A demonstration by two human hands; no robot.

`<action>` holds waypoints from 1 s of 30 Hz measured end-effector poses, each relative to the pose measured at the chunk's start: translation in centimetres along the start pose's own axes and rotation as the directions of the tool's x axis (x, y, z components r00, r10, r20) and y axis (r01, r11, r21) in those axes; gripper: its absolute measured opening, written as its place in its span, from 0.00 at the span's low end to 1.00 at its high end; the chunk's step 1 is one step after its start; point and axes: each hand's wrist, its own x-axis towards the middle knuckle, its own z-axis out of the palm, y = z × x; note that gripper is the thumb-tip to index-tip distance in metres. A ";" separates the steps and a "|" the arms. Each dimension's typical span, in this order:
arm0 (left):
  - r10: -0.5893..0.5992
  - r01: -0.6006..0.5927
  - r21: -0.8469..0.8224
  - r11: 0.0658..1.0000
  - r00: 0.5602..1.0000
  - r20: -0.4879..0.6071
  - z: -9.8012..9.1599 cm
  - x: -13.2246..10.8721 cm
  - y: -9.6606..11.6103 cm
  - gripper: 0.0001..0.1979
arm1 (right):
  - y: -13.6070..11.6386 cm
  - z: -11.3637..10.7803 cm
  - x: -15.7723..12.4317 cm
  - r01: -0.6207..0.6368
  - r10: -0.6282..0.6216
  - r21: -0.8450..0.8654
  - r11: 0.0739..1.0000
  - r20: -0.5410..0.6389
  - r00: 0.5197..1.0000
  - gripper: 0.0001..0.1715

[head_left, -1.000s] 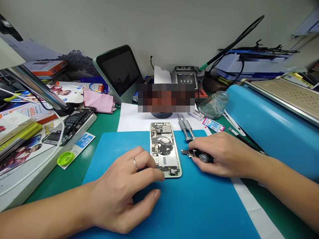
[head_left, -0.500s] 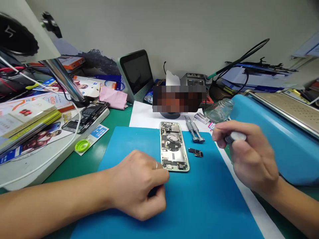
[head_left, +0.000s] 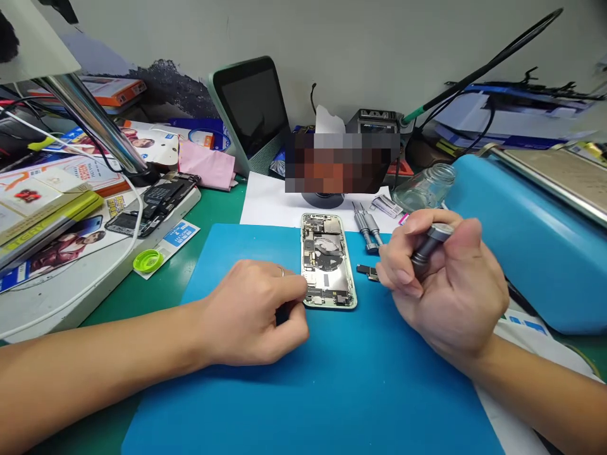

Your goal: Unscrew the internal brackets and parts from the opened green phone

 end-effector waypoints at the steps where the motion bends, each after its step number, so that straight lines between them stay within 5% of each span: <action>1: 0.027 -0.027 0.008 1.000 1.000 0.010 0.0 0.0 0.1 0.13 | 0.0 -0.1 -0.1 -0.002 0.002 -0.005 1.000 0.012 1.000 0.19; 6: 0.184 -0.186 0.016 0.983 0.980 0.071 -0.1 -0.3 0.3 0.13 | -0.3 -0.2 -0.3 -0.058 0.059 -0.018 0.998 0.074 0.996 0.28; 13: 0.287 -0.291 0.006 0.957 0.948 0.135 -0.1 -0.1 0.2 0.14 | -0.5 -0.5 0.1 -0.098 0.095 0.035 0.995 0.089 0.992 0.20; 19: 0.286 -0.289 -0.005 0.957 0.946 0.149 -0.4 -0.3 0.1 0.13 | -2.0 -1.7 0.3 0.099 -0.083 -0.184 0.978 0.089 0.993 0.26; 23: 0.286 -0.287 -0.019 0.958 0.947 0.148 -0.4 -0.5 0.0 0.13 | -1.4 -4.4 1.9 0.330 -0.300 -0.399 0.856 0.136 0.944 0.28; 30: 0.313 -0.315 0.007 0.949 0.944 0.103 0.0 -0.6 -0.2 0.12 | 1.4 -7.2 4.5 0.328 -0.194 -0.495 0.805 0.303 0.933 0.22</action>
